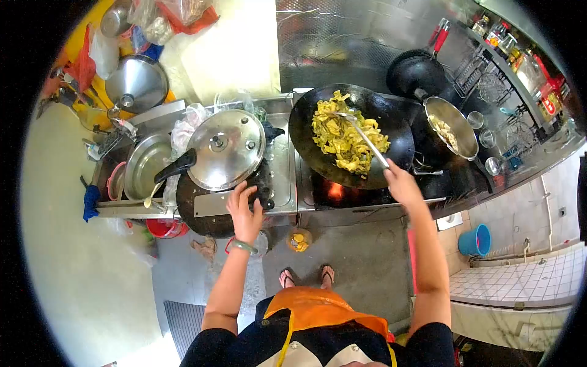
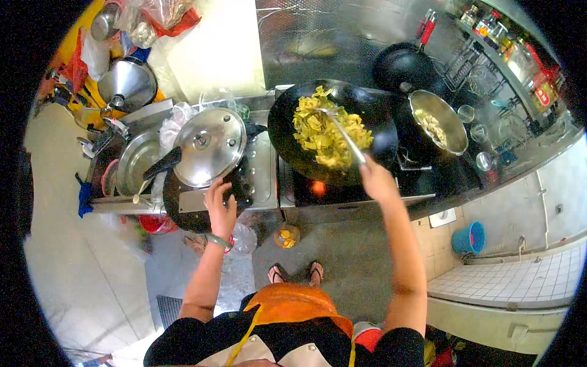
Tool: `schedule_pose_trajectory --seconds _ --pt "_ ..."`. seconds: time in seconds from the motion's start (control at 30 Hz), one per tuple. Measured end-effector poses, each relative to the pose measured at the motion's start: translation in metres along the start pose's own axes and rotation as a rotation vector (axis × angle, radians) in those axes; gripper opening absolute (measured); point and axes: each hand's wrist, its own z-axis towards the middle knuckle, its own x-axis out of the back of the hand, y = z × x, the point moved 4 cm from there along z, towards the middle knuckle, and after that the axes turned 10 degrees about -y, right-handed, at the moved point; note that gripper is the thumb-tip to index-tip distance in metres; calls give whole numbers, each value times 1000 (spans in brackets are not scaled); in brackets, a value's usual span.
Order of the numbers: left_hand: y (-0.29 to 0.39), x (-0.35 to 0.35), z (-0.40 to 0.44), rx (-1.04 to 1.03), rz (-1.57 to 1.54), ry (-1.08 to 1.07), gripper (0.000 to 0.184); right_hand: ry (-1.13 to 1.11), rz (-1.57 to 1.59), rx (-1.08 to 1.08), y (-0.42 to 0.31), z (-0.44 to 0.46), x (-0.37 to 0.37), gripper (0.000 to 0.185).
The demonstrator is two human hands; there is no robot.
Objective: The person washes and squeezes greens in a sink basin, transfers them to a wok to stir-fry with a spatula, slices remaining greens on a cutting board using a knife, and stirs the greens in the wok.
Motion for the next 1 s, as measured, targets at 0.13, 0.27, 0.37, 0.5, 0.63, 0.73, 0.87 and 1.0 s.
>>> schedule_pose_trajectory --seconds 0.13,0.27,0.37,0.5,0.63,0.73,0.87,1.0 --pt "-57 2 -87 44 120 -102 36 -131 -202 22 -1 -26 18 43" --pt "-93 -3 -145 245 221 -143 37 -205 -531 36 28 -41 52 44" --pt "-82 -18 -140 186 209 -147 36 -136 -450 36 11 2 30 42" --pt "-87 -18 -162 196 230 -190 37 -127 -465 162 2 -21 67 38" --pt "-91 5 -190 257 254 -179 30 -294 -640 -97 -7 -91 105 39" --pt "-63 -8 -170 70 161 -129 29 -210 -558 -50 9 -58 60 42" --pt "-4 -49 -131 -154 41 -189 30 -268 -521 -7 13 -34 48 40" --pt "41 -121 -128 -151 -229 -412 27 -288 -592 -106 41 -60 93 40"
